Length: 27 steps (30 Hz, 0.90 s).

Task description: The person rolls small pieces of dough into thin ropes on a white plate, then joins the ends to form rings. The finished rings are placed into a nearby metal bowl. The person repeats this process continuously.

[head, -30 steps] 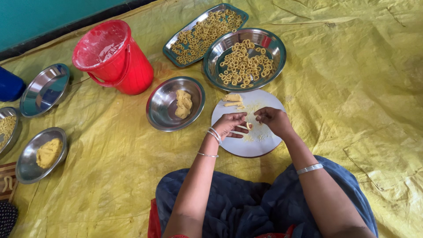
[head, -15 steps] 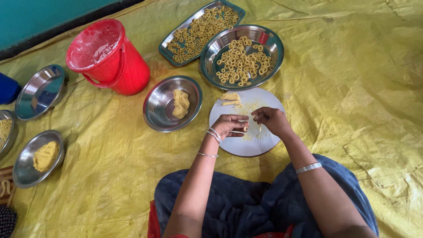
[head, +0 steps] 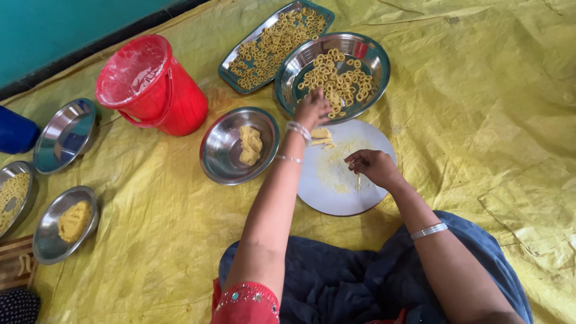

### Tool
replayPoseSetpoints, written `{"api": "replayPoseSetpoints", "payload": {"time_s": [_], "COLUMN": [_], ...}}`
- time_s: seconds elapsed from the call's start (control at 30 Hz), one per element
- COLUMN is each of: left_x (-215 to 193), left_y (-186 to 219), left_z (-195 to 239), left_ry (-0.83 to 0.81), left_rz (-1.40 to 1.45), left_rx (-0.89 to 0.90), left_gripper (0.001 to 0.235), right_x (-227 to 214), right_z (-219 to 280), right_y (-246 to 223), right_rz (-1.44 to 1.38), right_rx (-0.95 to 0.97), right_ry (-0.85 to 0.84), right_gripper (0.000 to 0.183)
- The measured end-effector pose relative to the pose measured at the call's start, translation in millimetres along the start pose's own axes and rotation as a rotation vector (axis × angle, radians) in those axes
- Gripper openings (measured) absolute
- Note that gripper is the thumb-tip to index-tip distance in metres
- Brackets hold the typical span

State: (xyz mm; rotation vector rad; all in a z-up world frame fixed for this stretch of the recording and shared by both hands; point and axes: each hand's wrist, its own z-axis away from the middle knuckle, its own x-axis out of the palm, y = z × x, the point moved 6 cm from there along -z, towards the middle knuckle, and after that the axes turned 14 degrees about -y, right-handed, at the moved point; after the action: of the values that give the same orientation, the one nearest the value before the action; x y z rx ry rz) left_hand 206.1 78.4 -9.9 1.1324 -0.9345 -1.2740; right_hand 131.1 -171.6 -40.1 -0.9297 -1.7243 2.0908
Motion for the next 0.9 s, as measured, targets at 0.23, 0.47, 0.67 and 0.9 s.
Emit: {"api": "replayPoseSetpoints", "payload": {"time_s": [0.23, 0.47, 0.67, 0.9], "left_x": [21.2, 132.9, 120.0, 104.8], "left_y": [-59.9, -178.5, -173.2, -141.8], "left_z": [71.0, 183.0, 167.2, 164.4], "left_ry": [-0.283, -0.414, 0.048, 0.244], "left_rz": [-0.071, 0.575, 0.876, 0.997], "left_rx": [-0.26, -0.475, -0.184, -0.031], "left_gripper": [0.032, 0.049, 0.033, 0.023], "right_x": [-4.1, 8.4, 12.2, 10.6], "right_z": [1.2, 1.7, 5.9, -0.2], "right_y": [-10.9, -20.8, -9.2, -4.3], "right_rz": [0.009, -0.226, -0.18, -0.379], "right_rx": [-0.041, -0.084, 0.011, -0.143], "right_ry": [0.058, 0.044, 0.098, 0.083], "right_gripper": [0.023, 0.034, 0.026, 0.027]}}
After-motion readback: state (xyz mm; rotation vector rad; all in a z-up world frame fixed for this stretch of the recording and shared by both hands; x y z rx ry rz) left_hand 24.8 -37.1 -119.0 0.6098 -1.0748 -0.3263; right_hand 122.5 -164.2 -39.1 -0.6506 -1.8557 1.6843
